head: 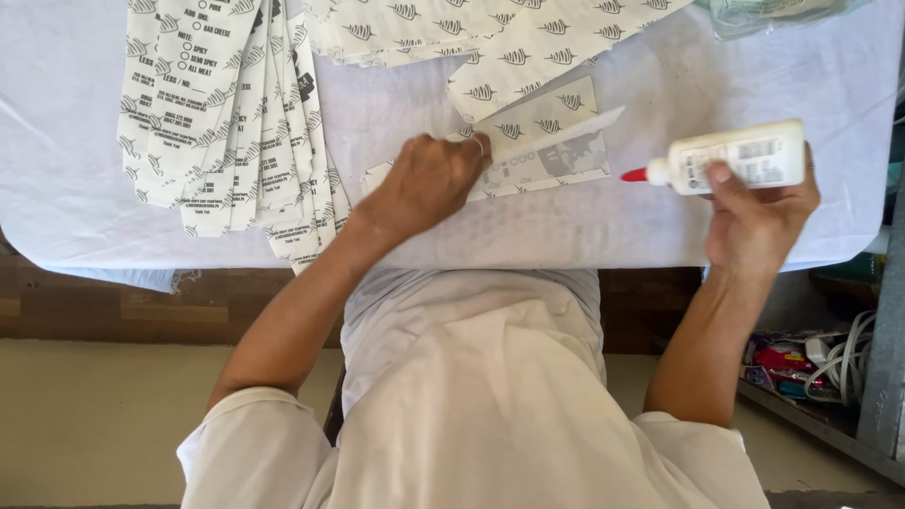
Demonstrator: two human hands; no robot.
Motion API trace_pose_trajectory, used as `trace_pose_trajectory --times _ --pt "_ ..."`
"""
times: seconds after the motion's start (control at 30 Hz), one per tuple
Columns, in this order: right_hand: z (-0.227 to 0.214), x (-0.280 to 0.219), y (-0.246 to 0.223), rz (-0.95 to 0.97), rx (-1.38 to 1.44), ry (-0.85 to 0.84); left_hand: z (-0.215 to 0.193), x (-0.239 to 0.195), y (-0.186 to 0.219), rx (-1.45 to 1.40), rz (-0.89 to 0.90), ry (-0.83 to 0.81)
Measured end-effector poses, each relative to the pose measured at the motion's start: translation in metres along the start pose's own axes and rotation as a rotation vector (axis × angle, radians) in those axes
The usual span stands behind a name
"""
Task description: The person is manually applying glue to the edges of printed paper strips and folding them into sleeves at a fast, efficient pace.
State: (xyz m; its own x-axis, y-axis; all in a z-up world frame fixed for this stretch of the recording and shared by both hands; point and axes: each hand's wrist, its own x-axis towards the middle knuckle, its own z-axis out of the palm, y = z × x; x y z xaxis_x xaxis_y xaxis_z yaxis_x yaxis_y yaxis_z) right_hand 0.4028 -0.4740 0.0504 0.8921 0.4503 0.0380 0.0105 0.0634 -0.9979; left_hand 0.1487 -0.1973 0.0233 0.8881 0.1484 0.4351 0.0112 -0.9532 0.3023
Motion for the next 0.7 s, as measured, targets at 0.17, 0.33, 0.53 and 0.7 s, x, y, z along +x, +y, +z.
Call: trace_pose_trajectory --times 0.17,0.33,0.53,0.7 --pt "0.042 -0.02 0.032 -0.186 0.023 -0.042 -0.024 0.023 -0.011 -0.185 -0.129 -0.215" --pt "0.069 -0.028 0.057 -0.296 -0.013 -0.242 -0.045 0.031 -0.003 -0.155 -0.201 -0.297" --pt "0.03 -0.01 0.027 -0.251 -0.079 -0.061 -0.015 0.02 -0.026 -0.235 -0.168 -0.255" --pt "0.003 0.0 0.024 -0.262 -0.015 0.005 -0.018 0.024 -0.026 -0.278 -0.18 -0.274"
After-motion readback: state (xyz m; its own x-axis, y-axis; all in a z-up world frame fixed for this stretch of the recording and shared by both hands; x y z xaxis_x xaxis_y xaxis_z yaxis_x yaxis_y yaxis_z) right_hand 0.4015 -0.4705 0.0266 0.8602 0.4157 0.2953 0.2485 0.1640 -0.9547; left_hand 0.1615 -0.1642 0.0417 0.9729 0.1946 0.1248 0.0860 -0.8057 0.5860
